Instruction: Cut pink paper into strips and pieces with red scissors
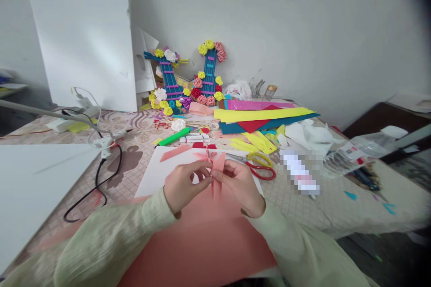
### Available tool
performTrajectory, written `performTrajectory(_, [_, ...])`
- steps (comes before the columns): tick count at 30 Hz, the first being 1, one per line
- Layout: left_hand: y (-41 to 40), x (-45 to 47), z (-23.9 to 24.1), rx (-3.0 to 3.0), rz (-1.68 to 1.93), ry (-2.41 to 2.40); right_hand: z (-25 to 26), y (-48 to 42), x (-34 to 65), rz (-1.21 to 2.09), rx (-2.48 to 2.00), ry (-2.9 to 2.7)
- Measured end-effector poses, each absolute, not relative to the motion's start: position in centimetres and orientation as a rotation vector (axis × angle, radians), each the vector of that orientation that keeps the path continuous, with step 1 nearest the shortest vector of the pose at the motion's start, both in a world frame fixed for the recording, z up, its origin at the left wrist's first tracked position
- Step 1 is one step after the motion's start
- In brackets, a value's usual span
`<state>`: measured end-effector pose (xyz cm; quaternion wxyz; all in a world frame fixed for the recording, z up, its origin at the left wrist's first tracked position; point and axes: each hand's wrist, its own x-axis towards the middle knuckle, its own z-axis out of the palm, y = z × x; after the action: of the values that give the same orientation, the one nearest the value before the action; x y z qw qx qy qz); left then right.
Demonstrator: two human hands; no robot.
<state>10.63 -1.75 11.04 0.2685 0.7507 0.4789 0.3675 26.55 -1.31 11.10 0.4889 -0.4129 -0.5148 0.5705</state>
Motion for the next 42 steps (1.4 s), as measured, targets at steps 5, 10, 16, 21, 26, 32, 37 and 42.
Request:
performTrajectory(5, [-1.9,10.6,11.2,1.984,1.01,1.239,11.5,-1.3,26.7,1.39,-1.011,-1.174])
performTrajectory(10, [-2.1,10.6,11.3,1.949,1.115,1.21,11.2,-1.1,26.6,1.372,-0.984,-1.046])
performTrajectory(16, [-2.1,11.0,11.1,1.783,1.046,1.062,10.7,-1.0,26.3,1.468,-0.868,-0.881])
performTrajectory(21, [-2.3,11.8,11.0,1.649,1.046,0.966,10.9,-1.1,26.0,1.543,-0.807,-0.778])
performTrajectory(26, [-2.2,11.9,10.6,1.672,1.071,1.028,10.8,-1.1,26.0,1.596,-0.799,-0.764])
performTrajectory(32, [-2.2,11.3,10.0,1.709,1.072,1.101,10.6,-1.2,26.3,1.581,-0.86,-0.805])
performTrajectory(37, [-1.9,9.5,9.7,1.77,1.036,1.229,10.4,-1.4,27.2,1.573,-0.917,-0.857])
performTrajectory(42, [1.2,4.7,9.3,1.86,1.041,1.536,10.2,-0.6,29.4,1.47,-0.986,-0.762])
